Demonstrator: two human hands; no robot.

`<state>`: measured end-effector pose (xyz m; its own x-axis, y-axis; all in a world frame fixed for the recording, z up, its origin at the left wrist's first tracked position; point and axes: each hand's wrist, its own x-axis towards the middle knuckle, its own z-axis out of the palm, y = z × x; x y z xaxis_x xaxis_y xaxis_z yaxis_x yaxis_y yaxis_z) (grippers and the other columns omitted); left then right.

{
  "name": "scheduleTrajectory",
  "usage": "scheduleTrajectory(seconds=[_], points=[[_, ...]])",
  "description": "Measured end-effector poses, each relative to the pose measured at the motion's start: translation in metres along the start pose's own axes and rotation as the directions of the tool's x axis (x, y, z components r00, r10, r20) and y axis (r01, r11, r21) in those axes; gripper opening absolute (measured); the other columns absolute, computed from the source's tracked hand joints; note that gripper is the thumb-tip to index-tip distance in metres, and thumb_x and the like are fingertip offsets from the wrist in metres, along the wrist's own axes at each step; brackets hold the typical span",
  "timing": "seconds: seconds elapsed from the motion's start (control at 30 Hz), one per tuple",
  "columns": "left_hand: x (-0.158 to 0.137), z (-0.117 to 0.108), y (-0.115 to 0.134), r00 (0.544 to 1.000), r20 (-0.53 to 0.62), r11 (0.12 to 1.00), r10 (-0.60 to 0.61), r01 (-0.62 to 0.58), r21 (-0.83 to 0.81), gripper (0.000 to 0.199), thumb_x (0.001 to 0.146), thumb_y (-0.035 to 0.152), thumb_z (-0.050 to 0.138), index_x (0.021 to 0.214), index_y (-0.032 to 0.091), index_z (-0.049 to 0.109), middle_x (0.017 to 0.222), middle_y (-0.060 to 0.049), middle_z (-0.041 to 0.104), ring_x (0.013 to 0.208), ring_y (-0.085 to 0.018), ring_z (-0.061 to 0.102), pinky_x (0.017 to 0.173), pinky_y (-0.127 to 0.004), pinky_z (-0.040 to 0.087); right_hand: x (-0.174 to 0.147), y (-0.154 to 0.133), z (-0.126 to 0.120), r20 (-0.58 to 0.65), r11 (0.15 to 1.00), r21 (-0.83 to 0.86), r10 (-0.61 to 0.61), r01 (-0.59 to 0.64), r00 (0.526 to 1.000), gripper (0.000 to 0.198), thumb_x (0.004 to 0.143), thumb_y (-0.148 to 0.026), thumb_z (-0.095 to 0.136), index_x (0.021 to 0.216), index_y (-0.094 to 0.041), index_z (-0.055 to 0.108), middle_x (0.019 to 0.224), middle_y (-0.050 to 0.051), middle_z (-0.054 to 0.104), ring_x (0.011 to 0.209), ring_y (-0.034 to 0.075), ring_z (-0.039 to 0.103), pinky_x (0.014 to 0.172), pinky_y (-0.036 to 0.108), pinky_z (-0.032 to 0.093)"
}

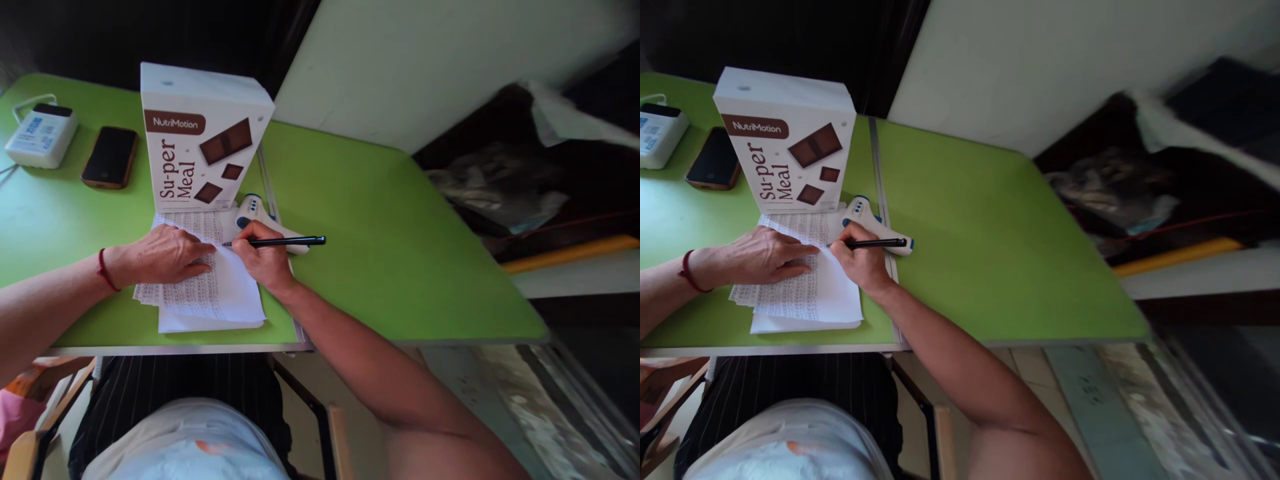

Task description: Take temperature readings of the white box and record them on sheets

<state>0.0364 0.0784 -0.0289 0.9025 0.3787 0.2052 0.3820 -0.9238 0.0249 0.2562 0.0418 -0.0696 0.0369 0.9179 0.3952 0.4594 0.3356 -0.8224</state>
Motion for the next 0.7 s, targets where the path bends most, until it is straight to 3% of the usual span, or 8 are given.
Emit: scheduleTrajectory(seconds=[0.27,0.4,0.5,0.53,0.57,0.67,0.7], points=[[0.000,-0.003,0.001,1.000,0.021,1.000,-0.004,0.004,0.008,0.030,0.095,0.030,0.058,0.112,0.016,0.077,0.088,-0.011,0.078,0.078,-0.025,0.073,0.063,-0.032,0.053,0.002,-0.004,-0.005,-0.066,1.000,-0.020,-0.015,0.014,0.998,0.014,0.076,-0.030,0.056,0.065,-0.025,0.049,0.056,-0.006,0.049,0.056,0.013,0.044,0.056,0.028,0.044],[0.000,-0.002,0.001,1.000,0.011,0.999,-0.007,0.007,-0.046,0.029,0.094,0.030,0.057,0.110,0.017,0.077,0.085,-0.010,0.077,0.074,-0.022,0.071,0.061,-0.030,0.049,0.002,-0.012,-0.014,-0.106,0.995,-0.050,-0.096,0.092,0.990,0.005,0.076,-0.027,0.061,0.074,-0.025,0.057,0.064,-0.005,0.056,0.058,0.013,0.050,0.059,0.029,0.047],[0.001,-0.002,-0.003,0.984,-0.151,0.973,-0.100,0.064,-0.222,0.023,0.094,0.027,0.054,0.092,0.018,0.074,0.070,-0.003,0.070,0.057,-0.014,0.061,0.053,-0.027,0.041,0.003,-0.015,-0.024,-0.079,0.965,-0.155,-0.227,0.213,0.971,0.006,0.075,-0.020,0.062,0.079,-0.025,0.063,0.071,-0.003,0.061,0.061,0.013,0.053,0.062,0.030,0.048],[0.002,-0.003,-0.005,0.948,-0.264,0.952,-0.177,0.097,-0.290,0.022,0.095,0.027,0.053,0.086,0.018,0.071,0.064,0.000,0.064,0.053,-0.012,0.055,0.050,-0.026,0.038,0.003,-0.016,-0.027,-0.038,0.948,-0.193,-0.267,0.255,0.963,0.008,0.075,-0.018,0.062,0.080,-0.025,0.065,0.074,-0.002,0.063,0.063,0.014,0.055,0.062,0.031,0.048],[0.002,-0.005,-0.009,0.878,-0.392,0.927,-0.273,0.131,-0.352,0.021,0.095,0.028,0.053,0.082,0.019,0.066,0.060,0.002,0.057,0.050,-0.010,0.049,0.049,-0.026,0.035,0.004,-0.017,-0.030,0.015,0.929,-0.225,-0.297,0.293,0.955,0.010,0.076,-0.017,0.063,0.080,-0.025,0.067,0.078,-0.001,0.065,0.067,0.015,0.057,0.063,0.031,0.048],[0.003,-0.014,-0.023,0.548,-0.689,0.874,-0.474,0.198,-0.443,0.024,0.098,0.044,0.058,0.089,0.021,0.055,0.066,0.005,0.045,0.057,-0.009,0.041,0.054,-0.028,0.034,0.003,-0.020,-0.035,0.178,0.873,-0.298,-0.348,0.387,0.921,0.010,0.078,-0.017,0.067,0.081,-0.025,0.073,0.084,0.003,0.067,0.078,0.019,0.063,0.068,0.034,0.048],[0.003,-0.016,-0.028,0.485,-0.723,0.869,-0.491,0.217,-0.445,0.030,0.098,0.051,0.060,0.097,0.022,0.053,0.073,0.004,0.047,0.064,-0.009,0.044,0.058,-0.029,0.037,0.003,-0.021,-0.035,0.225,0.851,-0.314,-0.363,0.420,0.904,0.010,0.078,-0.017,0.068,0.081,-0.025,0.074,0.084,0.003,0.067,0.079,0.020,0.063,0.070,0.035,0.048]])
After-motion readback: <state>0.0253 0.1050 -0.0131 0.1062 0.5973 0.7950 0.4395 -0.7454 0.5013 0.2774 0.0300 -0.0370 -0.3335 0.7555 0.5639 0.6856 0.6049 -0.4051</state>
